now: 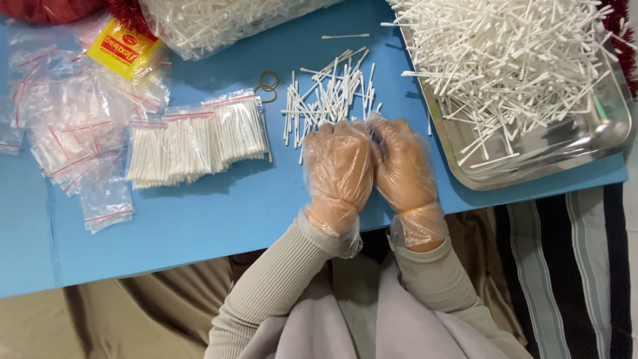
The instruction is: The person sorts white cotton swabs by hand, gathering them from a tray and placing them into small clear plastic bags.
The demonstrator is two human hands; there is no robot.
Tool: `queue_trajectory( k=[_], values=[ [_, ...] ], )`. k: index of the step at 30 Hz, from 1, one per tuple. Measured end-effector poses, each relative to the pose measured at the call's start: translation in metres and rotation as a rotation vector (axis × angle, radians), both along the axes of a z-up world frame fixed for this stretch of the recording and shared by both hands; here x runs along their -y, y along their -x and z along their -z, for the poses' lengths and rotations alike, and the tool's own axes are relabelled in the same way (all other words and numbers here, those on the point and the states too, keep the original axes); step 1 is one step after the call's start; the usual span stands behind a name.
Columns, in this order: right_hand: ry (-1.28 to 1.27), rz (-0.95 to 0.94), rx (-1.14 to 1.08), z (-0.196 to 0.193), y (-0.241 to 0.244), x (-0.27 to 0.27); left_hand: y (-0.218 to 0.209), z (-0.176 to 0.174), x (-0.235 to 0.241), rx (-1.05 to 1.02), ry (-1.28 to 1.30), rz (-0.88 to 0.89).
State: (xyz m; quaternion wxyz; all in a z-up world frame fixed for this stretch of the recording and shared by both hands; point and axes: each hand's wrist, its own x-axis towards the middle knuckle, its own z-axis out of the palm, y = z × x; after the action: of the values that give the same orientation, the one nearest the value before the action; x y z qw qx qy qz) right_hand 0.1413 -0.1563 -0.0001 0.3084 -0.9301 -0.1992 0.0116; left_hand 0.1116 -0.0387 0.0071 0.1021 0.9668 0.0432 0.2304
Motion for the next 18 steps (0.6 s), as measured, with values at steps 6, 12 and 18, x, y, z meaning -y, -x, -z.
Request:
queue_trajectory(
  k=[6, 12, 18],
  values=[
    [0.009, 0.008, -0.003, 0.0, 0.0, -0.001, -0.01, 0.017, 0.0, -0.032, -0.099, -0.033],
    [-0.048, -0.039, 0.083, 0.011, -0.002, 0.005, -0.006, -0.001, -0.002, -0.216, -0.084, -0.027],
    [-0.275, -0.027, 0.232, -0.007, 0.009, 0.002, 0.011, -0.043, -0.005, -0.302, -0.102, -0.028]
  ],
)
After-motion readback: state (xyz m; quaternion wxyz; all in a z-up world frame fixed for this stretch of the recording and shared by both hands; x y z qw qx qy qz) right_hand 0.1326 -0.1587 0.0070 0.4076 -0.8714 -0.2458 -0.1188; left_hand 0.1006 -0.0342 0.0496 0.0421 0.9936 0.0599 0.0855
